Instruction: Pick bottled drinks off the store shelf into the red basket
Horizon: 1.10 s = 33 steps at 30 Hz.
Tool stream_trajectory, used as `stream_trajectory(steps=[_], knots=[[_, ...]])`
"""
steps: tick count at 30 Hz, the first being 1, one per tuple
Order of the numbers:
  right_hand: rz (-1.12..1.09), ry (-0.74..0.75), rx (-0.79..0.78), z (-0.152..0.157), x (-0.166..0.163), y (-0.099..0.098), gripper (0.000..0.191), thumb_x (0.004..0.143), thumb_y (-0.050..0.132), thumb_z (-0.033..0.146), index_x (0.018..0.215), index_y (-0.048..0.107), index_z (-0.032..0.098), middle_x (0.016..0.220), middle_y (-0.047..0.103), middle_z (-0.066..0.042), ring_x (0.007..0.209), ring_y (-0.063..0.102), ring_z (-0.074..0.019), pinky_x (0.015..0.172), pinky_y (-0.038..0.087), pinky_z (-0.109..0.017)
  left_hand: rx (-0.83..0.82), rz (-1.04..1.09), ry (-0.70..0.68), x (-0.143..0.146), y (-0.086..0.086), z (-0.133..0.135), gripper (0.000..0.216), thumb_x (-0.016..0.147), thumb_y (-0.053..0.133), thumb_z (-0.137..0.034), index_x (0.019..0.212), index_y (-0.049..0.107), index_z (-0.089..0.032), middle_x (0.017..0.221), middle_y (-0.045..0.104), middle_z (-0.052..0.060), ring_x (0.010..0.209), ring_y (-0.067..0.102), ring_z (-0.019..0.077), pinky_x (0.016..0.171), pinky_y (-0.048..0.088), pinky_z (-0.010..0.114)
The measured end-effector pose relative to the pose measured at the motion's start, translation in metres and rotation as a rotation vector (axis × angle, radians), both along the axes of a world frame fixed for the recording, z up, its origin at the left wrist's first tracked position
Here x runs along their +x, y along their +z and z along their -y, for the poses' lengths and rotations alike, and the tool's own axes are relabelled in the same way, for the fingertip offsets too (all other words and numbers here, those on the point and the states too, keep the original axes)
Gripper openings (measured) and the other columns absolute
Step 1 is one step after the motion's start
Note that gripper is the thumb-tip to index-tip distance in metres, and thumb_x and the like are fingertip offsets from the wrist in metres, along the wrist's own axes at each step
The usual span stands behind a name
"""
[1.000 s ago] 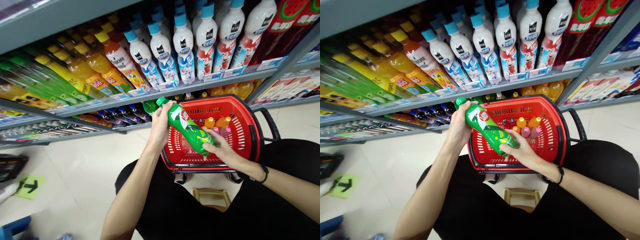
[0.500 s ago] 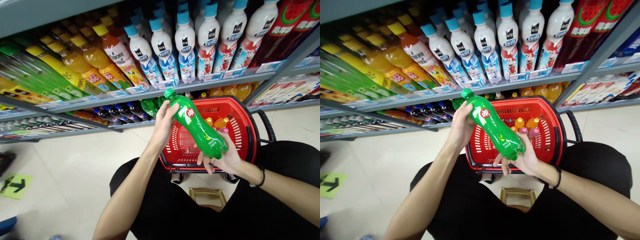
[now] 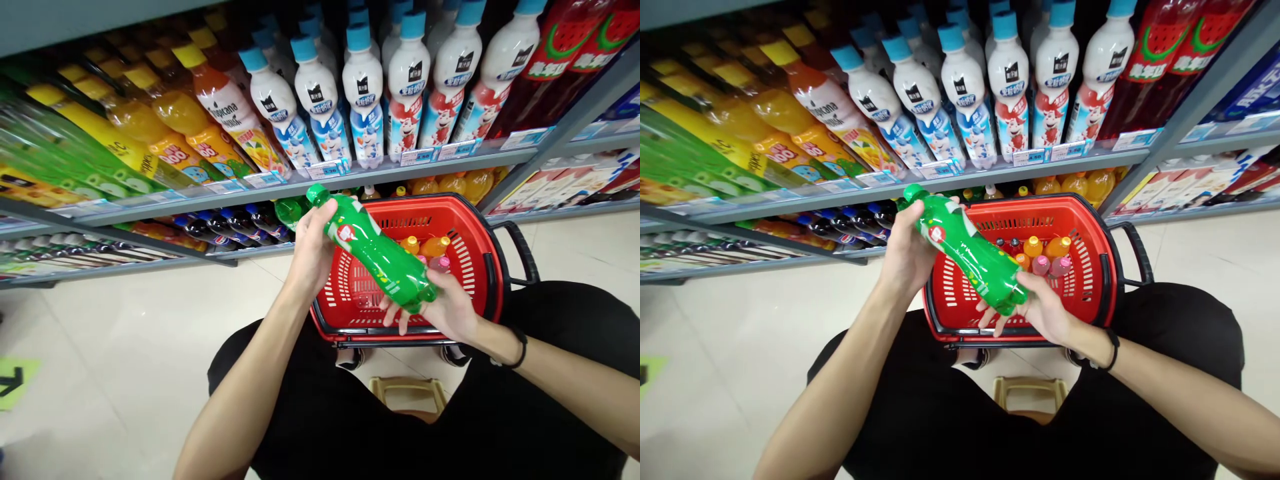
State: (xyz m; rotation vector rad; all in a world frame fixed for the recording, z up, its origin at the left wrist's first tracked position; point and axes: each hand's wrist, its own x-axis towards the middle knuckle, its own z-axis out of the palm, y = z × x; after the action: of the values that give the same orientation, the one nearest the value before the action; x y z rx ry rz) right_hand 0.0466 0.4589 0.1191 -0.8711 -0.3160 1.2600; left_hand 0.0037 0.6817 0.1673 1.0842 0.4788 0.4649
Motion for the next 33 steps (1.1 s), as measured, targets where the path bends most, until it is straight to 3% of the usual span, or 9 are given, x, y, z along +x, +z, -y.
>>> stream_trajectory(steps=[3,7,14,19,23,27,30,33], knots=[[0.305,-0.185,-0.102,0.001,-0.005,-0.008,0.062,0.09,0.076,0.055,0.139,0.06,0.021,0.126,0.073,-0.014,0.103,0.076,-0.029,0.075,0.066,-0.039,-0.016,0.045,0.011,0.0,0.003,-0.004,0.044,0.079,0.08,-0.058,0.101,0.071,-0.021,0.117,0.079,0.008,0.123,0.071,0.0293,0.103,0.059,0.041],[0.72,-0.329,-0.131,0.003,-0.008,-0.017,0.076,0.082,0.089,0.039,0.148,0.054,0.025,0.147,0.062,-0.013,0.133,0.063,-0.0319,0.105,0.06,-0.047,0.015,0.067,0.041,0.0,0.005,-0.007,0.038,0.083,0.076,-0.058,0.096,0.071,-0.022,0.114,0.08,0.007,0.126,0.071,0.0289,0.11,0.056,0.043],[1.323,-0.526,-0.187,0.006,0.011,-0.014,0.076,0.086,0.082,0.035,0.153,0.047,0.026,0.149,0.059,-0.014,0.136,0.06,-0.0325,0.116,0.052,-0.055,0.016,0.001,0.07,-0.003,0.006,-0.009,0.039,0.085,0.071,-0.061,0.095,0.074,-0.023,0.108,0.081,0.008,0.127,0.07,0.0308,0.104,0.06,0.045],[1.721,-0.393,-0.075,0.019,0.039,-0.014,0.065,0.097,0.073,0.039,0.155,0.047,0.026,0.149,0.058,-0.016,0.139,0.057,-0.0364,0.118,0.049,-0.064,0.042,0.044,0.033,-0.003,0.003,-0.009,0.038,0.085,0.07,-0.058,0.094,0.076,-0.022,0.105,0.081,0.008,0.126,0.07,0.0305,0.105,0.058,0.043],[1.849,-0.33,-0.028,0.03,0.053,-0.013,0.051,0.104,0.064,0.037,0.153,0.052,0.031,0.154,0.053,-0.014,0.143,0.053,-0.0372,0.121,0.044,-0.067,0.065,0.015,-0.032,-0.003,0.007,-0.008,0.05,0.082,0.068,-0.065,0.096,0.078,-0.018,0.105,0.081,0.012,0.117,0.074,0.0345,0.099,0.061,0.045],[1.854,-0.283,-0.137,0.029,0.054,-0.007,0.063,0.103,0.065,0.043,0.16,0.045,0.025,0.15,0.055,-0.017,0.14,0.054,-0.0396,0.118,0.048,-0.065,0.133,-0.08,-0.097,0.001,0.007,-0.013,0.058,0.08,0.066,-0.073,0.091,0.078,-0.017,0.091,0.079,0.012,0.105,0.076,0.0343,0.088,0.064,0.041],[1.901,-0.227,-0.258,0.021,0.048,-0.006,0.073,0.105,0.06,0.039,0.168,0.031,0.018,0.145,0.057,-0.02,0.134,0.057,-0.0391,0.115,0.049,-0.062,0.165,-0.157,-0.011,0.008,-0.002,-0.017,0.05,0.077,0.074,-0.069,0.086,0.072,-0.02,0.078,0.075,0.007,0.094,0.077,0.0292,0.084,0.064,0.037],[1.956,-0.08,-0.478,0.014,0.039,-0.007,0.08,0.104,0.057,0.035,0.17,0.02,0.01,0.143,0.059,-0.024,0.132,0.058,-0.0402,0.116,0.046,-0.061,0.21,-0.266,0.048,0.015,-0.017,-0.018,0.043,0.075,0.081,-0.061,0.083,0.068,-0.021,0.069,0.069,0.003,0.077,0.074,0.025,0.078,0.063,0.038]])
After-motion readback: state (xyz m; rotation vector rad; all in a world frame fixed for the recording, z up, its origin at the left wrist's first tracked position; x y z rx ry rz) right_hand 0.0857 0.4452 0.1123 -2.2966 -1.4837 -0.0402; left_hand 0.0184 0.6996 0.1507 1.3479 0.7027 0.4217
